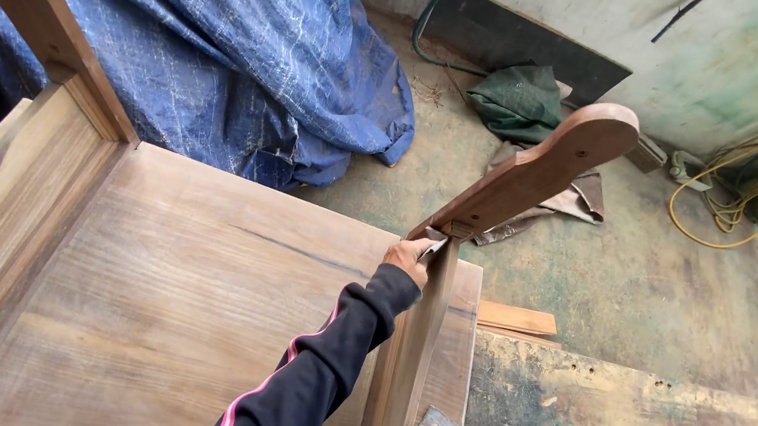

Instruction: Sanding the surfaces and legs of a wooden chair using sandpaper and a sanding block.

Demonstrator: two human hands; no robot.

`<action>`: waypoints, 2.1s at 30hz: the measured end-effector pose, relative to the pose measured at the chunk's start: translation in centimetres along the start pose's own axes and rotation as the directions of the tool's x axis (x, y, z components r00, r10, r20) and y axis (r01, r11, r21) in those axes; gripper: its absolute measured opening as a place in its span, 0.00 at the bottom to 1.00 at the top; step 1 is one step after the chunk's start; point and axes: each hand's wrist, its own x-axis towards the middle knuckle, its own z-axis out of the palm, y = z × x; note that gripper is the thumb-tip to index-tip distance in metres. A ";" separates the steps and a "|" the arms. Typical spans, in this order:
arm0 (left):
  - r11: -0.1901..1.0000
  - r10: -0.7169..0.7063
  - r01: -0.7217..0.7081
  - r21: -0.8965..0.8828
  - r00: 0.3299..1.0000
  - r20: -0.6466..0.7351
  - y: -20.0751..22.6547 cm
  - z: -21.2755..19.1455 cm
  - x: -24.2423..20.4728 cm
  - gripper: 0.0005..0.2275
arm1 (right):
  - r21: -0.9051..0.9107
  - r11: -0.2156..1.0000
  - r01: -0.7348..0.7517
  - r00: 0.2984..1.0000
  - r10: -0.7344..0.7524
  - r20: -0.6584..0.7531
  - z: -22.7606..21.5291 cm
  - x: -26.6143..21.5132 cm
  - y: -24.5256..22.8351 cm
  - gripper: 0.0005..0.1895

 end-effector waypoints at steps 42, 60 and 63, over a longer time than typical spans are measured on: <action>0.928 0.305 -0.340 -0.153 0.928 -0.212 0.4 1.5 -12.9 0.23 | 0.194 0.929 -0.316 0.949 0.306 0.081 -11.1 10.9 -8.4 0.28; 0.996 -0.023 0.011 -0.085 0.991 -0.133 2.1 -0.2 -28.1 0.24 | 0.241 0.923 -0.300 0.952 0.275 0.132 -11.9 11.5 -8.8 0.31; 1.000 -0.015 0.012 -0.025 0.990 -0.140 3.0 -0.5 -30.1 0.25 | 0.239 0.925 -0.295 0.955 0.273 0.120 -11.8 11.2 -8.6 0.31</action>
